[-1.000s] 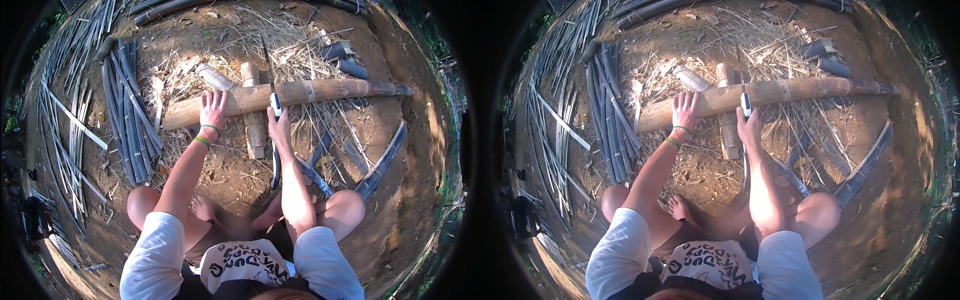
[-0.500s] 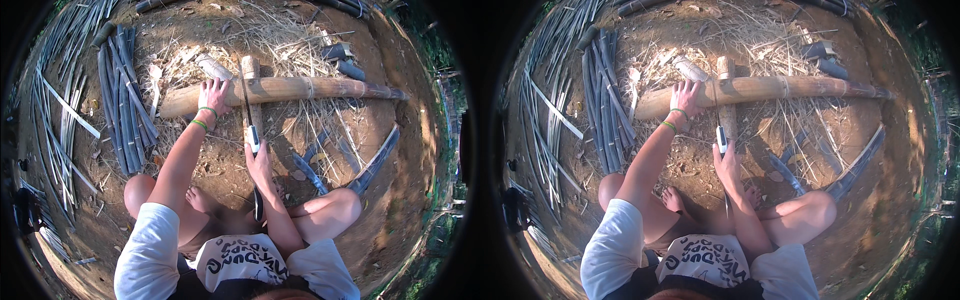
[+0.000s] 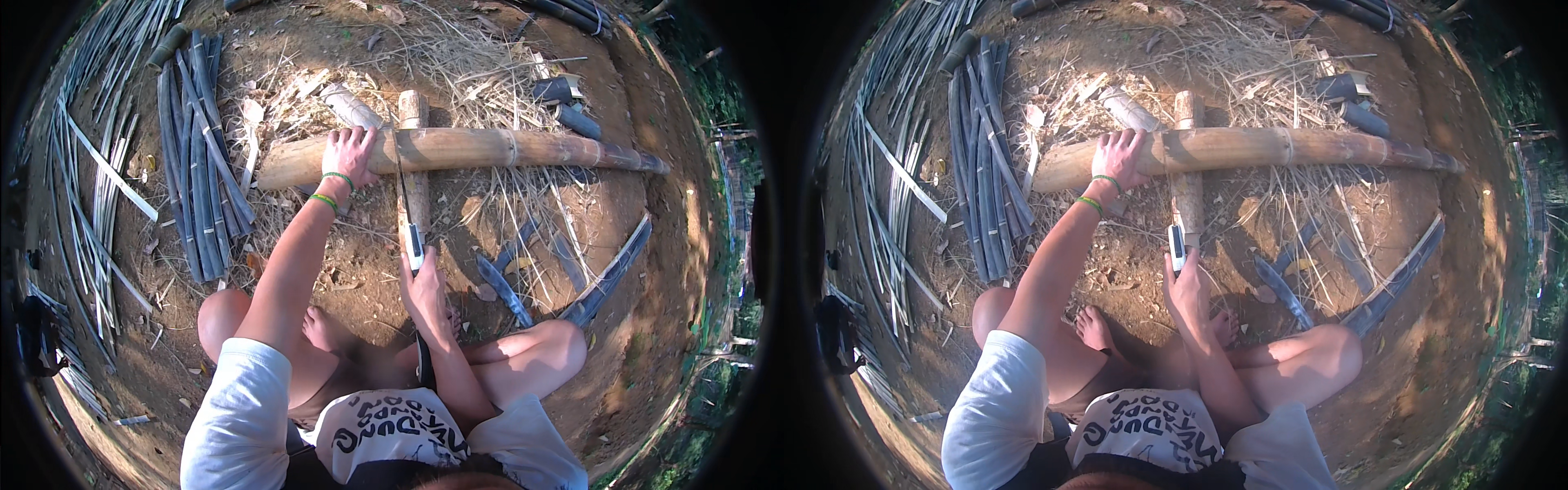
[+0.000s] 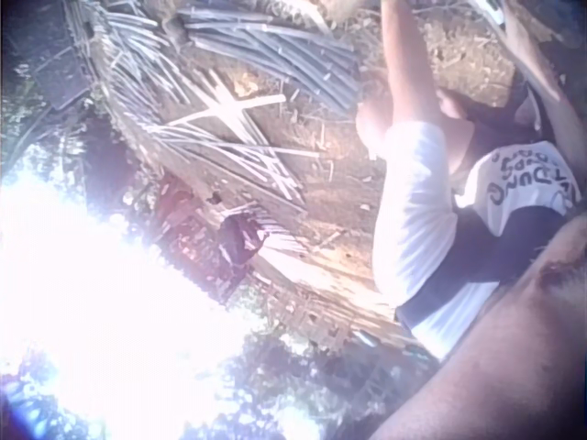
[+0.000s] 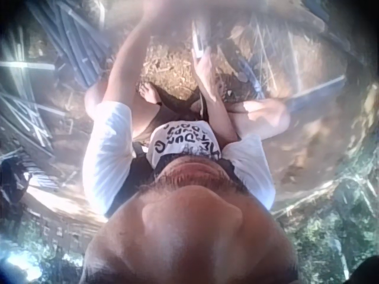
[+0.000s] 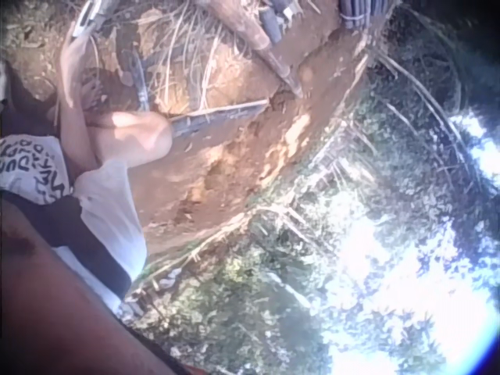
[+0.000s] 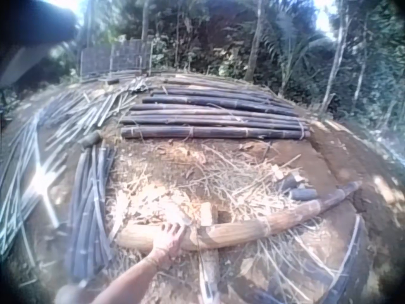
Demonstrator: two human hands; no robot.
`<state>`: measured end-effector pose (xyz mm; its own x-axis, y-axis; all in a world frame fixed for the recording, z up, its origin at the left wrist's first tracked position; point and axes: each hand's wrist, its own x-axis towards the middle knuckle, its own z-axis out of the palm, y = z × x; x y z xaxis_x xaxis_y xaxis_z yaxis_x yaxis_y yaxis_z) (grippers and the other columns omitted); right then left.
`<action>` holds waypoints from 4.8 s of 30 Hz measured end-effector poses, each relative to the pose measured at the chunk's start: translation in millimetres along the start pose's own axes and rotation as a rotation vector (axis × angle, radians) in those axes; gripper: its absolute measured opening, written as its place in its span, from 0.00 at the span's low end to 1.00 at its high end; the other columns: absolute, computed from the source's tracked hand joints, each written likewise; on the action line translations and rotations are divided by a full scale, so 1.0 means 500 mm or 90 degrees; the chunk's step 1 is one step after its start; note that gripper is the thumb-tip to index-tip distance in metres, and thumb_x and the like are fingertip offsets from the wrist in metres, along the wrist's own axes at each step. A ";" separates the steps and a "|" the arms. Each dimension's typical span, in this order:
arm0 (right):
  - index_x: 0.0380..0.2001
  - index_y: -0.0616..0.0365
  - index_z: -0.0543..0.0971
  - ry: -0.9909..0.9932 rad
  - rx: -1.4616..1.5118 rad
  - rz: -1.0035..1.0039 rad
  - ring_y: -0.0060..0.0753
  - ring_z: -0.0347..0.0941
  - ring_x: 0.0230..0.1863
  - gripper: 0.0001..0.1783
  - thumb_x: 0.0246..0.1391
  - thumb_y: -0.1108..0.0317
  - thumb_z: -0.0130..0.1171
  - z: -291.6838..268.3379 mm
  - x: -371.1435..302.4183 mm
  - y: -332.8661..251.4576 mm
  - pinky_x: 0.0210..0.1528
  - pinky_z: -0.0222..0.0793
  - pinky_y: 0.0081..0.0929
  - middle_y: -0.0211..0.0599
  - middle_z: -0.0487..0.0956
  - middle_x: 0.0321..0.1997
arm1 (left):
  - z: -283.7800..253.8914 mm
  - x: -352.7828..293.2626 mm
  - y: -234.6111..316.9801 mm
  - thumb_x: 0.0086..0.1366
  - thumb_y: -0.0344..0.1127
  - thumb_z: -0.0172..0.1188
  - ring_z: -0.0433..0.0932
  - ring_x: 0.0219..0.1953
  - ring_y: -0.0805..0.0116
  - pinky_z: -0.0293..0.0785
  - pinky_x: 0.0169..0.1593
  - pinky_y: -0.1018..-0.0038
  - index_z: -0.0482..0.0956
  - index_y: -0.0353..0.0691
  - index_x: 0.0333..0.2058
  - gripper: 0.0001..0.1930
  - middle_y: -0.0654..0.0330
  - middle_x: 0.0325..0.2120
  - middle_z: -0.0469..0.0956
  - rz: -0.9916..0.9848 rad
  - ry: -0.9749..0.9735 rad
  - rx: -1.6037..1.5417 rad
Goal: The person is sawing a piece of bamboo with a hand saw. They hold the bamboo steady with one hand while moving the saw back and forth through the material.
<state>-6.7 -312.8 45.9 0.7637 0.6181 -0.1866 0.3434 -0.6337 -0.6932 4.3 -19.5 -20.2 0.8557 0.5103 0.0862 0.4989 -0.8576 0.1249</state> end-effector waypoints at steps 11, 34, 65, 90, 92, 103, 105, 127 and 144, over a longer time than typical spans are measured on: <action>0.53 0.68 0.75 -0.064 0.131 0.035 0.61 0.85 0.41 0.23 0.70 0.56 0.58 -0.017 0.106 -0.045 0.42 0.78 0.50 0.62 0.84 0.38 | -0.008 0.029 -0.011 0.34 0.57 0.83 0.76 0.59 0.52 0.65 0.65 0.49 0.65 0.49 0.66 0.58 0.56 0.54 0.76 -0.009 -0.040 -0.035; 0.46 0.71 0.76 -0.031 0.008 0.005 0.62 0.85 0.35 0.21 0.68 0.58 0.57 0.025 0.298 -0.041 0.37 0.78 0.51 0.61 0.84 0.30 | -0.015 0.030 0.049 0.36 0.53 0.83 0.72 0.61 0.51 0.63 0.66 0.47 0.64 0.52 0.67 0.58 0.56 0.55 0.73 -0.030 -0.015 -0.055; 0.48 0.68 0.78 -0.090 0.096 0.059 0.59 0.86 0.37 0.21 0.67 0.57 0.59 -0.033 0.051 -0.044 0.41 0.79 0.49 0.61 0.85 0.34 | -0.008 -0.005 -0.010 0.36 0.54 0.84 0.71 0.62 0.52 0.61 0.67 0.47 0.62 0.51 0.69 0.60 0.58 0.57 0.72 -0.055 -0.030 -0.006; 0.46 0.70 0.78 -0.095 0.085 0.054 0.61 0.86 0.37 0.20 0.67 0.58 0.58 -0.002 0.105 -0.048 0.38 0.80 0.49 0.61 0.84 0.30 | -0.005 -0.001 -0.005 0.35 0.52 0.84 0.72 0.62 0.52 0.63 0.67 0.47 0.64 0.54 0.66 0.57 0.58 0.56 0.73 -0.067 -0.027 -0.019; 0.53 0.71 0.77 -0.003 0.042 -0.073 0.61 0.86 0.41 0.23 0.67 0.59 0.57 -0.041 -0.010 -0.008 0.44 0.81 0.49 0.63 0.85 0.33 | -0.003 0.005 0.009 0.35 0.52 0.84 0.72 0.62 0.52 0.63 0.67 0.47 0.64 0.54 0.66 0.57 0.58 0.56 0.73 -0.063 -0.020 -0.005; 0.49 0.69 0.78 -0.069 0.053 0.054 0.56 0.86 0.37 0.21 0.67 0.58 0.58 -0.029 0.059 -0.042 0.39 0.78 0.50 0.60 0.85 0.32 | -0.013 0.009 0.006 0.36 0.53 0.85 0.73 0.62 0.52 0.65 0.65 0.46 0.66 0.53 0.64 0.55 0.59 0.56 0.74 -0.075 -0.042 -0.012; 0.50 0.64 0.80 0.016 0.055 -0.025 0.59 0.86 0.40 0.19 0.66 0.59 0.59 -0.068 -0.043 -0.045 0.40 0.78 0.53 0.59 0.86 0.35 | -0.019 0.001 0.020 0.36 0.53 0.85 0.74 0.62 0.52 0.65 0.66 0.46 0.66 0.53 0.64 0.55 0.59 0.56 0.74 -0.061 -0.030 -0.006; 0.44 0.71 0.78 -0.114 0.060 0.076 0.58 0.86 0.33 0.22 0.68 0.56 0.58 0.012 0.192 -0.062 0.34 0.78 0.48 0.60 0.84 0.31 | -0.010 0.013 0.008 0.35 0.52 0.85 0.74 0.61 0.51 0.65 0.65 0.46 0.66 0.53 0.64 0.55 0.58 0.55 0.74 -0.074 -0.042 -0.027; 0.50 0.70 0.78 -0.022 0.011 -0.027 0.59 0.86 0.42 0.21 0.65 0.60 0.62 -0.030 -0.005 -0.009 0.42 0.80 0.48 0.64 0.84 0.33 | -0.009 0.000 0.020 0.36 0.50 0.84 0.73 0.62 0.52 0.65 0.65 0.45 0.65 0.54 0.65 0.55 0.58 0.56 0.73 -0.060 -0.012 0.005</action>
<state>-1.7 -318.6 60.0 0.7289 0.6602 -0.1811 0.3648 -0.5985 -0.7133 8.7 -27.8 -14.6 0.8072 0.5877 0.0556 0.5784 -0.8062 0.1244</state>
